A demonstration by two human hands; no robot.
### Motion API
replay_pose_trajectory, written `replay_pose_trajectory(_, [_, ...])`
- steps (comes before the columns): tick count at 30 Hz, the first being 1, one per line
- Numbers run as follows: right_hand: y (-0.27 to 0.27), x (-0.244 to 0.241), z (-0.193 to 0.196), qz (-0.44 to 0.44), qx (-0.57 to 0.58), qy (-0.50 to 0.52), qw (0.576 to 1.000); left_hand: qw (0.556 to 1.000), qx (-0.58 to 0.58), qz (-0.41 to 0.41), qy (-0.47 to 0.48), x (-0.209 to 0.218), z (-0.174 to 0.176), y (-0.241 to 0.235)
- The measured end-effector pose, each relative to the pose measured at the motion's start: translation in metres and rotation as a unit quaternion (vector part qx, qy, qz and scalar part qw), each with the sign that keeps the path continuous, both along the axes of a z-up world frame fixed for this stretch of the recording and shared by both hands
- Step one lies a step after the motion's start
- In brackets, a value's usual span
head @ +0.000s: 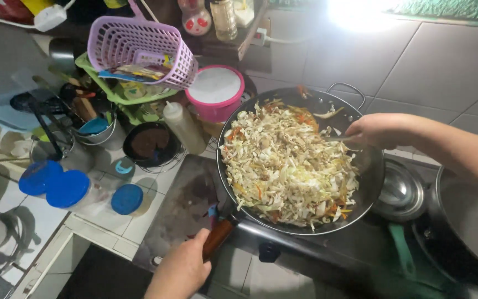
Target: Stir-frying a mixture of vegetables and noodles in a wok on a gas stove.
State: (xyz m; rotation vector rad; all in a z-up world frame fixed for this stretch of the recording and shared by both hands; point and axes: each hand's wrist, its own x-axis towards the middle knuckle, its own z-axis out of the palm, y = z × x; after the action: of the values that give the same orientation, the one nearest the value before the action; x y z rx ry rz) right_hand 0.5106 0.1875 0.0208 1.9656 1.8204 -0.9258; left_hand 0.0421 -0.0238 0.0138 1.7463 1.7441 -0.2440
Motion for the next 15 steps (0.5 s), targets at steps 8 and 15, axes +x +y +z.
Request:
replay_pose_trajectory(8, [-0.030, 0.035, -0.013, -0.006, 0.115, 0.037, 0.993, 0.999, -0.015, 0.023, -0.020, 0.021, -0.006, -0.020])
replay_pose_trajectory(15, [-0.099, -0.008, 0.036, -0.080, 0.181, 0.066, 0.978, 0.987, 0.088, 0.004, -0.133, 0.013, -0.016, -0.025])
